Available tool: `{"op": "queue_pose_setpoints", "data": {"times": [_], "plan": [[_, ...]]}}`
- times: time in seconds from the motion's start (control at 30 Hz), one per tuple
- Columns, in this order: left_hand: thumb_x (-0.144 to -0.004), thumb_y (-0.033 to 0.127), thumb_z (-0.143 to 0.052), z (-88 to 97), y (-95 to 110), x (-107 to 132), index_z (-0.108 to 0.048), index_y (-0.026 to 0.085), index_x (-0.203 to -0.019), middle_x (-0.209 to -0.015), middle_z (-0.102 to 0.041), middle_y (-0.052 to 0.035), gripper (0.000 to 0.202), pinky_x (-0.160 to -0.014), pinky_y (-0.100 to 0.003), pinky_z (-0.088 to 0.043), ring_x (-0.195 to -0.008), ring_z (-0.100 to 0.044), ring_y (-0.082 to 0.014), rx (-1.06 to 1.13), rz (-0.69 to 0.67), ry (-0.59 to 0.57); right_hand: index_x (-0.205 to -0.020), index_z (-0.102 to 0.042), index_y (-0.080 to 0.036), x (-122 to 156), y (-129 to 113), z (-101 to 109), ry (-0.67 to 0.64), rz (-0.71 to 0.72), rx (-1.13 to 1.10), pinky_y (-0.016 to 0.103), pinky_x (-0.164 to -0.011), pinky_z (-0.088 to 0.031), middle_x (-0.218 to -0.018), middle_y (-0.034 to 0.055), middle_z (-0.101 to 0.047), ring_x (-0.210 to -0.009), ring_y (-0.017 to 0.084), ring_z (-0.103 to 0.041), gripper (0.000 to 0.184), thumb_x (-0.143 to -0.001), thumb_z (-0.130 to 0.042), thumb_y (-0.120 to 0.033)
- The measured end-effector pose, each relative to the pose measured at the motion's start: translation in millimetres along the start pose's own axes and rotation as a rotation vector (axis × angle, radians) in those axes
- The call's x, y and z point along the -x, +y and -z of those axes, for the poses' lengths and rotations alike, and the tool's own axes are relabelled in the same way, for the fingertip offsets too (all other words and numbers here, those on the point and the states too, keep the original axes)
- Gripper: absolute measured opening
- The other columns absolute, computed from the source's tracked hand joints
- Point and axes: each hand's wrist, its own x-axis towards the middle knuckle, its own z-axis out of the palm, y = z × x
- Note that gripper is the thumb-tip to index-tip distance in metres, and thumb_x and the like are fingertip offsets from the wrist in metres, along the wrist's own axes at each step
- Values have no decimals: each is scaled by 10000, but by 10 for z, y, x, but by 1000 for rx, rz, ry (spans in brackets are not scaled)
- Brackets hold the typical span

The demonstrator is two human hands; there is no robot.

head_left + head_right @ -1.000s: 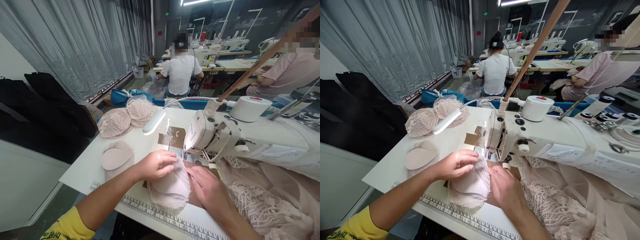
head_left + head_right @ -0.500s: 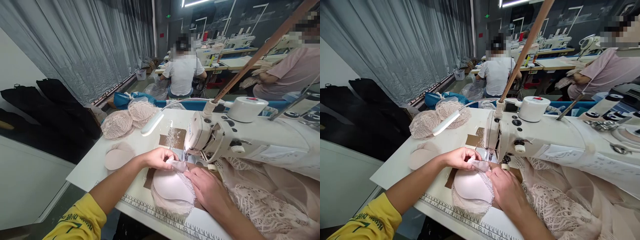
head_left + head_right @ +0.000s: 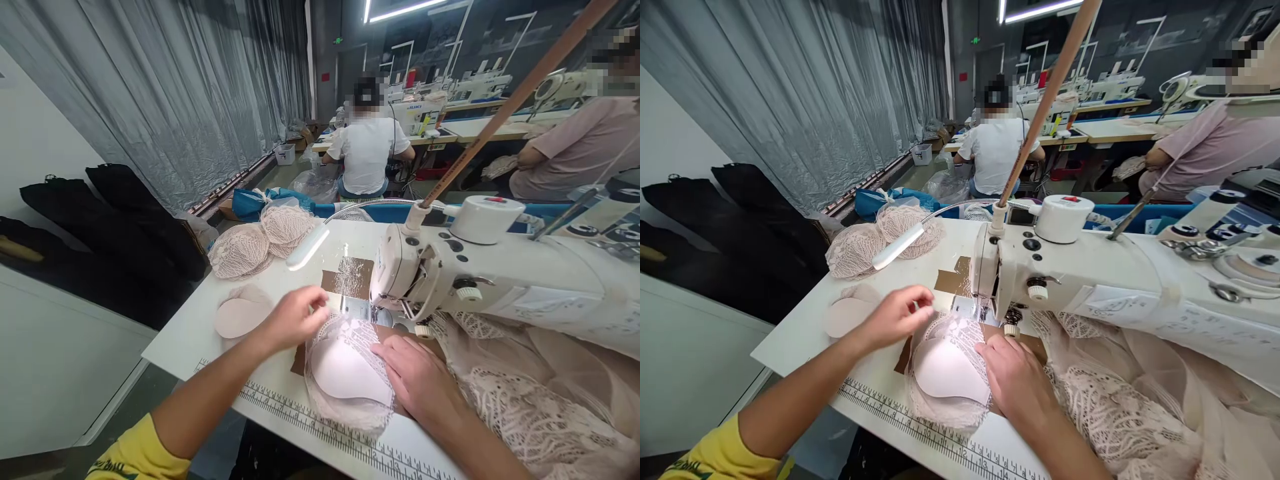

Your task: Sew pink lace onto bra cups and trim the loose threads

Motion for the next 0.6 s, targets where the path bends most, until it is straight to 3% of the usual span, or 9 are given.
{"op": "queue_pose_setpoints", "data": {"times": [0.13,0.23,0.33,0.5,0.6], "plan": [[-842,268,-555,-386,158,97,-620,141,-1072,-1189,-600,-137,270,-925,-377,-464,-1092,-557,-266,-287,-271,-280,-777,-637,-201,4,-17,67,36,-19,-41,287,-618,-384,-704,20,-603,-676,163,-532,281,-855,-380,-117],[-824,252,-580,-570,163,68,-607,138,-1148,-1285,-550,-152,344,-997,-397,-434,-1172,-523,-284,-367,-403,-385,-925,-658,-184,0,-21,90,107,-69,12,280,-679,-425,-813,37,-655,-762,169,-572,307,-843,-373,-106],[-825,270,-587,-599,163,17,-591,168,-1169,-1209,-590,-131,358,-966,-386,-456,-1107,-560,-265,-383,-439,-397,-1083,-662,-180,-8,-6,66,84,-55,159,293,-667,-426,-837,48,-666,-749,182,-576,406,-798,-396,-68],[-858,340,-547,-579,168,-33,-548,106,-1205,-1221,-556,-175,419,-980,-430,-448,-1125,-529,-296,-465,-338,-260,-1032,-696,-235,-11,-2,24,59,-78,276,287,-615,-369,-740,35,-621,-706,176,-540,396,-773,-462,-51],[-861,338,-541,-591,147,-73,-524,77,-1240,-1275,-526,-192,461,-1020,-433,-423,-1175,-503,-305,-497,-335,-272,-1026,-702,-216,-6,-25,6,51,-99,326,306,-634,-367,-733,40,-622,-712,183,-542,377,-784,-469,-45]]}}
